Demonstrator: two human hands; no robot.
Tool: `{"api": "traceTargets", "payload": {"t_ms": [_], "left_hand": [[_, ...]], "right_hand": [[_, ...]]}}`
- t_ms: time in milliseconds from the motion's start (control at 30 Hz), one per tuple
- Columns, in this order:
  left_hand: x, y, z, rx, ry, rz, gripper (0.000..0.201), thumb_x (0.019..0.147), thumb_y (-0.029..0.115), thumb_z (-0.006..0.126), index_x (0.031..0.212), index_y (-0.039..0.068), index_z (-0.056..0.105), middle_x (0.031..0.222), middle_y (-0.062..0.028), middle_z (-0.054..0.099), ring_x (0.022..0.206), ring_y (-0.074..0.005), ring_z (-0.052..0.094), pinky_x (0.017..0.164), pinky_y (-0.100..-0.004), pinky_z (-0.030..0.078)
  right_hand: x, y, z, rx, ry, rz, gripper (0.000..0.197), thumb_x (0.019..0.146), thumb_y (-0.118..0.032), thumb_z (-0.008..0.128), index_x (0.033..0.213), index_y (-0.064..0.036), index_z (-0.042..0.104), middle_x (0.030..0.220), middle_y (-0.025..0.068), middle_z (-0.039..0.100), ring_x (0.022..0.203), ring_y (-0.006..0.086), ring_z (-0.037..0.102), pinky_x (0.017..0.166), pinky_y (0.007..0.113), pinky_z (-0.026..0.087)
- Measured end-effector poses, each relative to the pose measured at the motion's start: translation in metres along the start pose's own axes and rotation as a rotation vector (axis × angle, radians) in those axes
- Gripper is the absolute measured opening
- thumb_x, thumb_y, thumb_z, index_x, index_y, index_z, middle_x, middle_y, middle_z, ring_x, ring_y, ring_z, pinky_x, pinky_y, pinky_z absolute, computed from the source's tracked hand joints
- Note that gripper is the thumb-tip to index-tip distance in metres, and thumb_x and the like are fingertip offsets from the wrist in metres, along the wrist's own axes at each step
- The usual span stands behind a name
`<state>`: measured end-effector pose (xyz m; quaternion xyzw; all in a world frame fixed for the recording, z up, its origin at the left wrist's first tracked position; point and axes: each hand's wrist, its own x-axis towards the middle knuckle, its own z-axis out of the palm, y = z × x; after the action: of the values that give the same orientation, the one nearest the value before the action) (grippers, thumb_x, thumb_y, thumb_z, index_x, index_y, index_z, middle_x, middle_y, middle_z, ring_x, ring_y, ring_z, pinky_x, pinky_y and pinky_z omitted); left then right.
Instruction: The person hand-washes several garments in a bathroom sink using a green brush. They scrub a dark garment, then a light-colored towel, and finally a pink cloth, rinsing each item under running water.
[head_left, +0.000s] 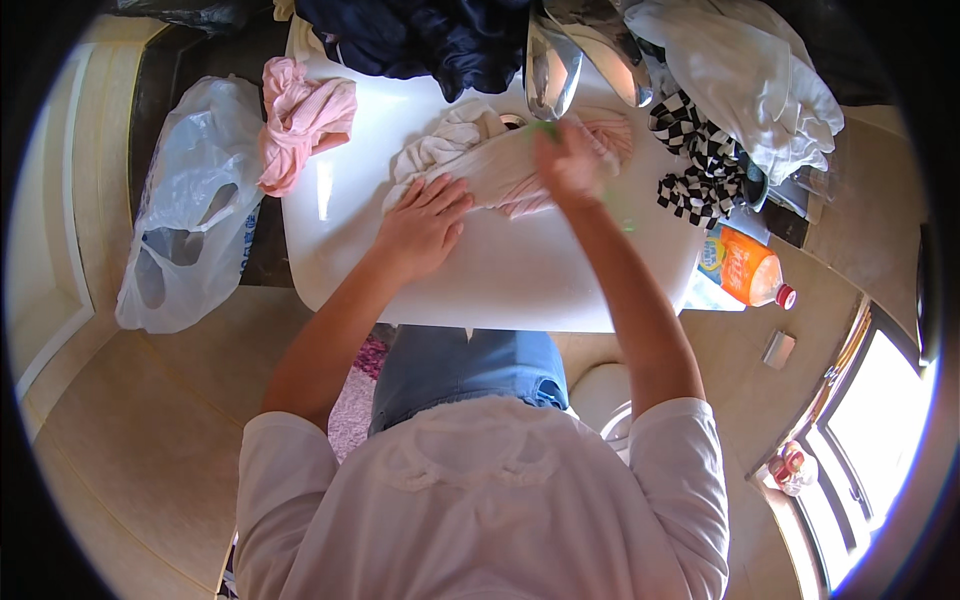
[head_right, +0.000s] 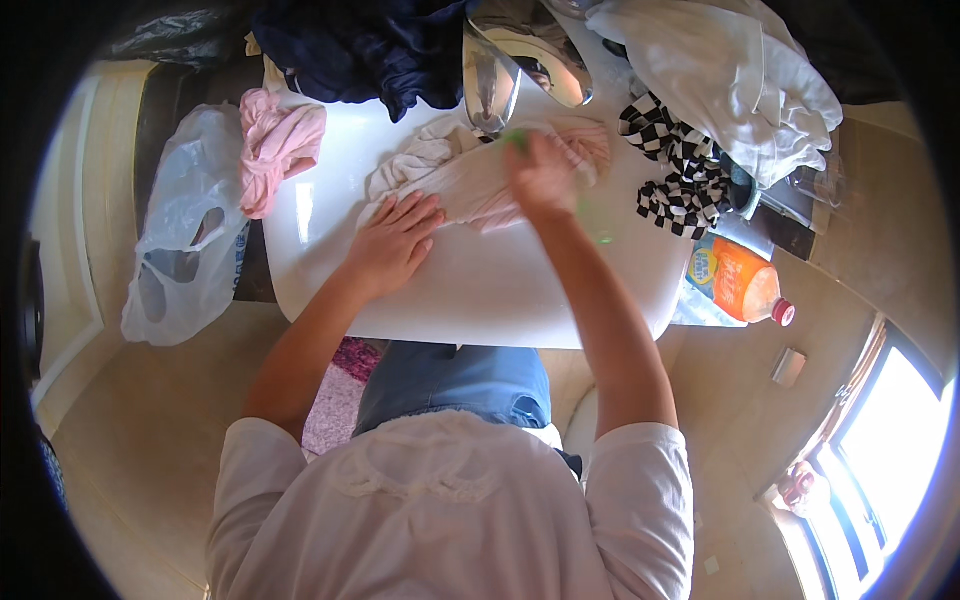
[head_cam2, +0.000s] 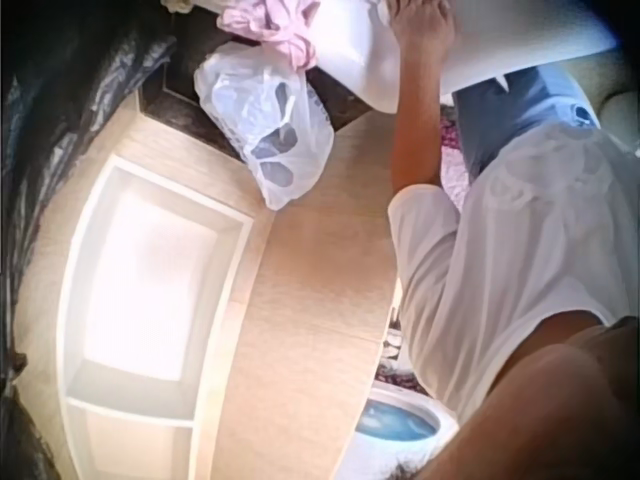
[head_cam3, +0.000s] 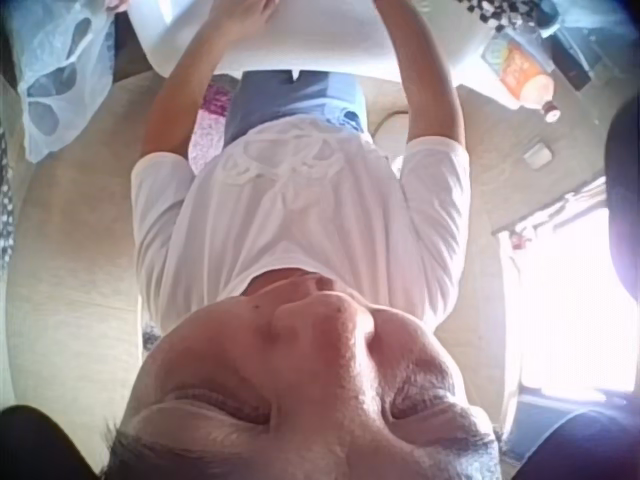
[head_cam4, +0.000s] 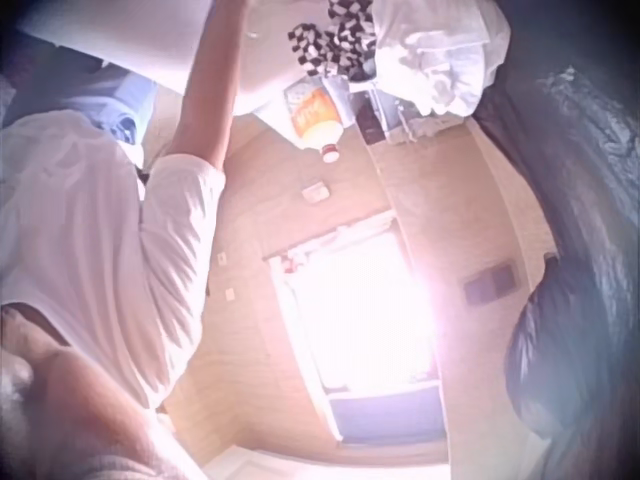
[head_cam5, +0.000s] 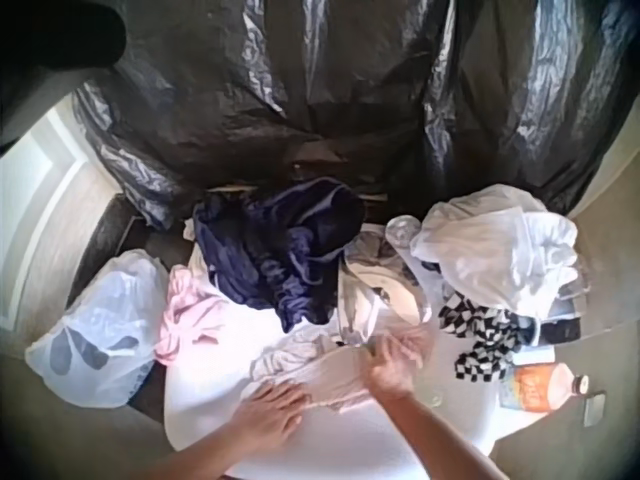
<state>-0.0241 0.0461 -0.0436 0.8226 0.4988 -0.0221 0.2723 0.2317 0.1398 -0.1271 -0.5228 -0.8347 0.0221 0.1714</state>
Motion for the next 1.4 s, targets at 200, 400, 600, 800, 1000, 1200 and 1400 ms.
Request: {"api": "traceTargets", "payload": {"t_ms": [200, 400, 600, 800, 1000, 1200, 1400], "left_hand": [[0.003, -0.001, 0.003, -0.038, 0.021, 0.006, 0.040, 0.100, 0.027, 0.044, 0.137, 0.013, 0.053, 0.151, -0.0038, 0.041, 0.144, -0.0235, 0.029, 0.120, -0.0434, 0.018], [0.000, -0.001, 0.006, 0.006, 0.007, 0.008, 0.042, 0.100, 0.027, 0.046, 0.139, 0.014, 0.051, 0.153, -0.0036, 0.039, 0.145, -0.0227, 0.028, 0.120, -0.0432, 0.017], [0.003, 0.000, 0.005, -0.021, 0.018, 0.016, 0.043, 0.099, 0.026, 0.047, 0.140, 0.014, 0.050, 0.153, -0.0033, 0.039, 0.145, -0.0232, 0.029, 0.120, -0.0436, 0.017], [0.000, -0.003, 0.005, 0.004, 0.045, 0.036, 0.041, 0.097, 0.027, 0.050, 0.135, 0.013, 0.055, 0.151, -0.0049, 0.042, 0.144, -0.0237, 0.030, 0.120, -0.0447, 0.018], [0.034, 0.029, -0.015, 0.180, -0.034, -0.072, 0.035, 0.089, 0.021, 0.060, 0.123, 0.013, 0.063, 0.127, -0.0101, 0.058, 0.126, -0.0248, 0.049, 0.115, -0.0445, 0.027], [0.094, 0.044, 0.028, 0.121, 0.423, 0.175, 0.019, 0.071, 0.010, 0.070, 0.090, 0.009, 0.067, 0.090, -0.0076, 0.062, 0.100, -0.0260, 0.059, 0.099, -0.0435, 0.041], [0.058, 0.028, -0.020, -0.138, 0.486, 0.151, 0.020, 0.071, 0.001, 0.065, 0.090, 0.008, 0.065, 0.093, -0.0064, 0.061, 0.098, -0.0275, 0.059, 0.094, -0.0427, 0.043]], "right_hand": [[0.006, -0.035, -0.014, -0.035, 0.103, -0.095, 0.029, 0.080, -0.014, 0.061, 0.109, -0.0123, 0.062, 0.112, 0.0194, 0.056, 0.099, 0.0354, 0.057, 0.087, 0.047, 0.050], [-0.015, -0.011, -0.002, -0.040, 0.003, -0.110, 0.027, 0.079, -0.012, 0.065, 0.106, -0.0115, 0.066, 0.115, 0.0175, 0.059, 0.107, 0.0336, 0.057, 0.089, 0.046, 0.051], [0.000, -0.009, -0.030, -0.031, 0.081, 0.003, 0.024, 0.080, -0.012, 0.065, 0.104, -0.0092, 0.065, 0.106, 0.0191, 0.060, 0.102, 0.0355, 0.058, 0.085, 0.046, 0.051], [-0.029, 0.000, -0.029, -0.095, -0.109, -0.049, 0.028, 0.081, -0.014, 0.064, 0.109, -0.0112, 0.063, 0.112, 0.0186, 0.058, 0.105, 0.0346, 0.057, 0.088, 0.044, 0.052], [-0.008, 0.027, -0.095, 0.210, 0.066, 0.224, 0.027, 0.082, -0.008, 0.070, 0.108, -0.0079, 0.062, 0.110, 0.0152, 0.056, 0.100, 0.0360, 0.058, 0.084, 0.044, 0.050], [-0.007, 0.021, -0.109, 0.405, 0.137, 0.408, 0.025, 0.084, -0.011, 0.072, 0.108, -0.0066, 0.064, 0.103, 0.0149, 0.060, 0.097, 0.0343, 0.059, 0.082, 0.040, 0.049], [-0.022, 0.022, -0.118, 0.425, 0.113, 0.470, 0.026, 0.083, -0.010, 0.072, 0.108, -0.0068, 0.063, 0.104, 0.0152, 0.059, 0.097, 0.0359, 0.058, 0.082, 0.042, 0.049]]}}
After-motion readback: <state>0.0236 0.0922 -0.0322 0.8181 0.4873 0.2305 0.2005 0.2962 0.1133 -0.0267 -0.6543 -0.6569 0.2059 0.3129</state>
